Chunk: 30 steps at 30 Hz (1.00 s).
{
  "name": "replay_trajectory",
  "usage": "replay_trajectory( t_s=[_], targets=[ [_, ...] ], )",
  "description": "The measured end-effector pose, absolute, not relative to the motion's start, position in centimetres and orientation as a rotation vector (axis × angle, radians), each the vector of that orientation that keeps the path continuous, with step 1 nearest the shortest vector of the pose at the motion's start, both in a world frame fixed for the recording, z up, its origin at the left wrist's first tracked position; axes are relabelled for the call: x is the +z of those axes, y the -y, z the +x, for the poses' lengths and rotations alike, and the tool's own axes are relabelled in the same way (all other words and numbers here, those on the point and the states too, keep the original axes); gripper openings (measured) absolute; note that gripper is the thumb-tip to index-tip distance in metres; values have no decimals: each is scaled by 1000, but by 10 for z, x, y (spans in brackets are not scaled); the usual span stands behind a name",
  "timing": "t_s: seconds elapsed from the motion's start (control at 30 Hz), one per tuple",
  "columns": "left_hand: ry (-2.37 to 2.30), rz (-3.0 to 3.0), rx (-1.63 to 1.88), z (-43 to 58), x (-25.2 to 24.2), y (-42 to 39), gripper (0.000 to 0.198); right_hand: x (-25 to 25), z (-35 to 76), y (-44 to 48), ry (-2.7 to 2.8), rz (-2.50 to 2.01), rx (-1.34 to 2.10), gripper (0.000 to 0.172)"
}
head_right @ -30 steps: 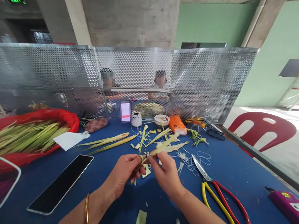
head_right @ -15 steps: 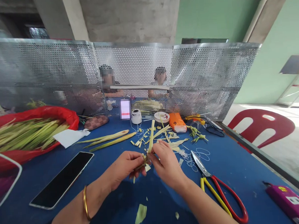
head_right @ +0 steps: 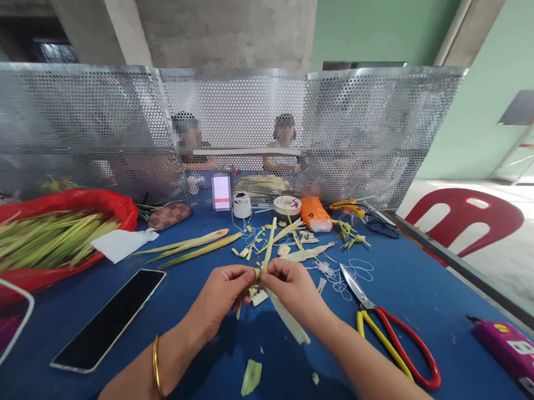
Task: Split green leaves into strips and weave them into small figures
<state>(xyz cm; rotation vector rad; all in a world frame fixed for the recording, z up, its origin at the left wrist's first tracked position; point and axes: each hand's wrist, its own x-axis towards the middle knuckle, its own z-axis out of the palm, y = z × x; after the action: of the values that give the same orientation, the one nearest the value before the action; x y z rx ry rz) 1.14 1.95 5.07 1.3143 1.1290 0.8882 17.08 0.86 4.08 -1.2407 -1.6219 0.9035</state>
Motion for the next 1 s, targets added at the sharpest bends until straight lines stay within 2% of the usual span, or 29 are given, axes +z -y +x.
replay_trajectory(
  t_s=[0.2,0.37,0.6,0.83,1.0],
  targets=[
    [-1013,1072,900,16,45,-16,36,40,171,-6,1800,-1368,593,17],
    [-980,967,921,20,40,-15,35,33,162,-5,1639,-1512,572,21],
    [-900,964,851,20,42,-15,35,41,164,-1,1684,-1615,381,18],
    [-901,1134,790,18,49,-14,22,35,166,-8,1626,-1504,573,20],
    [-904,1003,860,17,46,-19,25,52,181,-7,1642,-1216,1011,9]
  ],
)
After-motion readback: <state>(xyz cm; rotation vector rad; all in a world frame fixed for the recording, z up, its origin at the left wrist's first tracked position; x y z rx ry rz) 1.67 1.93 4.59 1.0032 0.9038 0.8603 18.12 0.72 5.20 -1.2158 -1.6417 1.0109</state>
